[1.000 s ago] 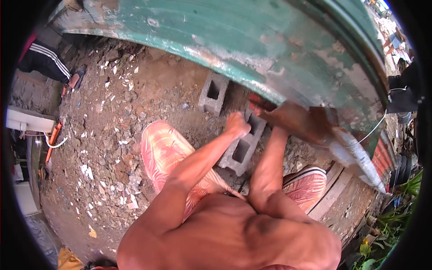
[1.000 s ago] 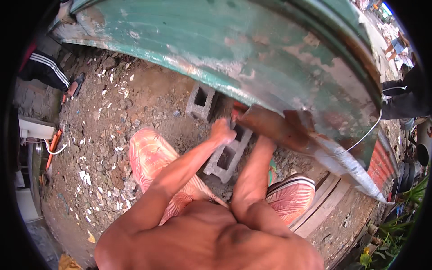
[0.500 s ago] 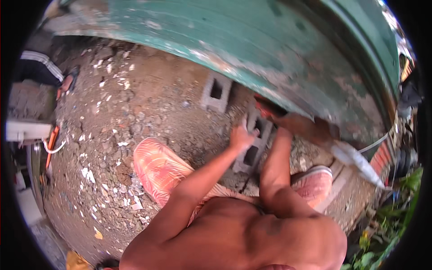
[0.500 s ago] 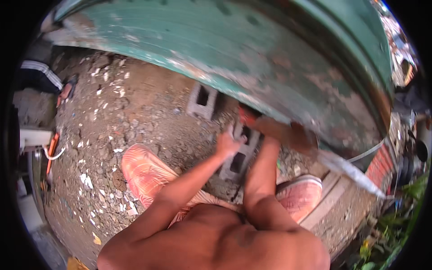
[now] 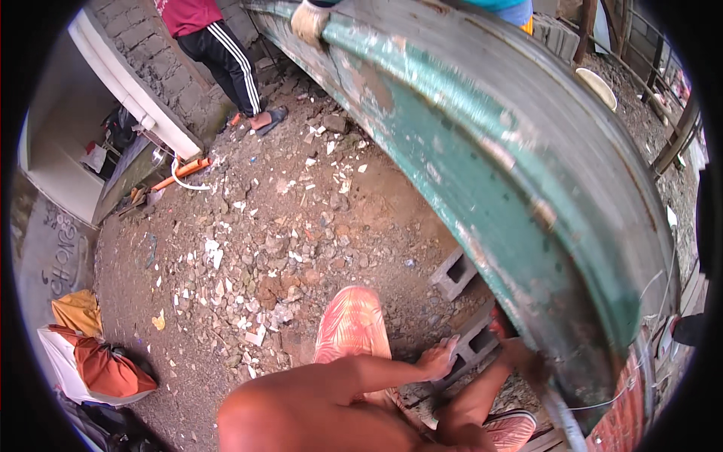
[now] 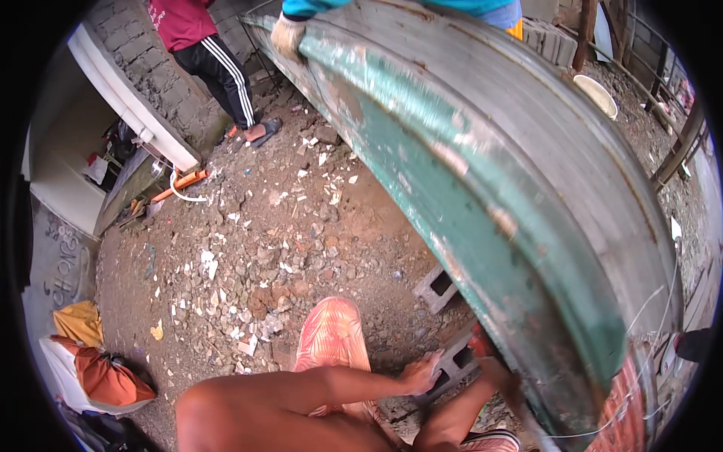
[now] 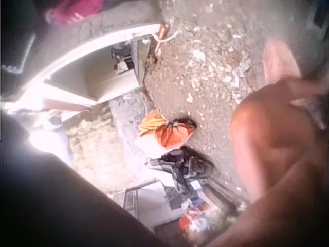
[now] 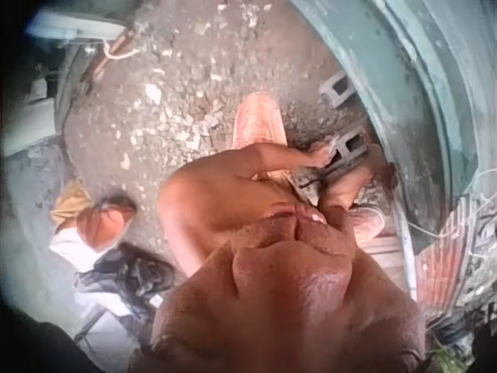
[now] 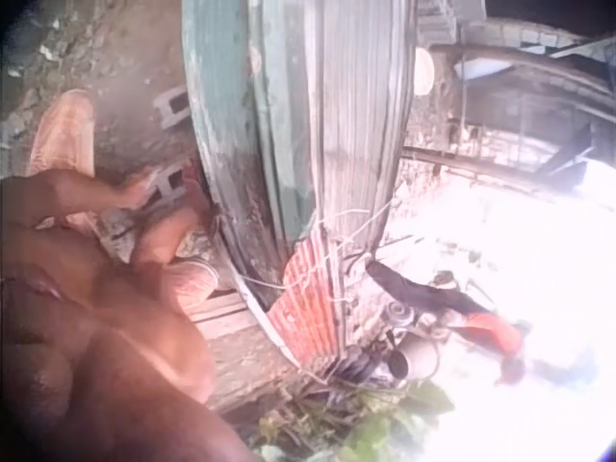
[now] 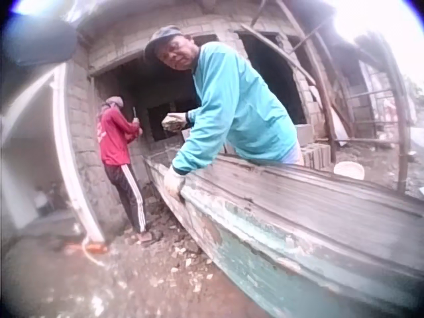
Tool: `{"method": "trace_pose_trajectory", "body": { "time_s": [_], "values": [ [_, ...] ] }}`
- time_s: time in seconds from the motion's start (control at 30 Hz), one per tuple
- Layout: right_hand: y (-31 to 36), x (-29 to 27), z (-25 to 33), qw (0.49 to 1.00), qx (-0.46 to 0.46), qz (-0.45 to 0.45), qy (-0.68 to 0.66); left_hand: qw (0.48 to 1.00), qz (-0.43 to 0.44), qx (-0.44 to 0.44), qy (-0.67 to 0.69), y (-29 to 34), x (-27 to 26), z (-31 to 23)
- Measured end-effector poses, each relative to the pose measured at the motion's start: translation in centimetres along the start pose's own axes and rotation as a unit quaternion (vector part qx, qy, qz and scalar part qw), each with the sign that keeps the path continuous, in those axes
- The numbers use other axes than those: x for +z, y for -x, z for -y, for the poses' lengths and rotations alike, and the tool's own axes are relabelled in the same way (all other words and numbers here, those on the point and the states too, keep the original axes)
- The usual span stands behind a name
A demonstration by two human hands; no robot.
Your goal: The person places concrete blocks on the ground, repositions a corrugated metal chute onto the supports alongside other workers, and holds the chute while water is poured down it from a bucket.
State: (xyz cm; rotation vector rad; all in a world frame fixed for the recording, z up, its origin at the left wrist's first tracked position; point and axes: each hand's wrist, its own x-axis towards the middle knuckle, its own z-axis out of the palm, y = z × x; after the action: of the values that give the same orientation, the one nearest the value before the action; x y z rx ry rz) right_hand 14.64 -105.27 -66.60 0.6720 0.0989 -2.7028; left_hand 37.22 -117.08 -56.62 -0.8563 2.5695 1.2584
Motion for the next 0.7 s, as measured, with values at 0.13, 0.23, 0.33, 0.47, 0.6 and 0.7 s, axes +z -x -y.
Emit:
{"method": "trace_pose_trajectory", "body": {
  "time_s": [0.13, 0.23, 0.33, 0.47, 0.6, 0.7],
  "values": [
    [3.8, -4.7, -0.9, 0.964, 0.015, -0.149, 0.221, 0.985, 0.109, -0.128, -0.047, -0.5, -2.3, -1.7],
    [9.6, -7.9, 0.8, 0.926, 0.038, -0.226, 0.301, 0.952, 0.213, -0.159, -0.152, -1.4, -6.3, -5.8],
    [15.6, -6.9, 2.8, 0.901, 0.053, -0.253, 0.349, 0.948, 0.265, -0.133, -0.119, -2.0, -8.6, -7.5],
    [23.4, 3.5, 0.0, 0.851, 0.151, -0.195, 0.464, 0.98, 0.15, -0.127, 0.041, -0.6, -9.4, -3.4],
    [28.6, 15.2, -2.0, 0.777, 0.288, -0.242, 0.505, 0.972, 0.026, -0.179, 0.151, 4.6, -17.4, -3.7],
    [30.3, 23.5, -4.6, 0.725, 0.312, -0.185, 0.585, 0.963, -0.092, -0.198, 0.156, 10.3, -23.4, 0.8]
  ]
}}
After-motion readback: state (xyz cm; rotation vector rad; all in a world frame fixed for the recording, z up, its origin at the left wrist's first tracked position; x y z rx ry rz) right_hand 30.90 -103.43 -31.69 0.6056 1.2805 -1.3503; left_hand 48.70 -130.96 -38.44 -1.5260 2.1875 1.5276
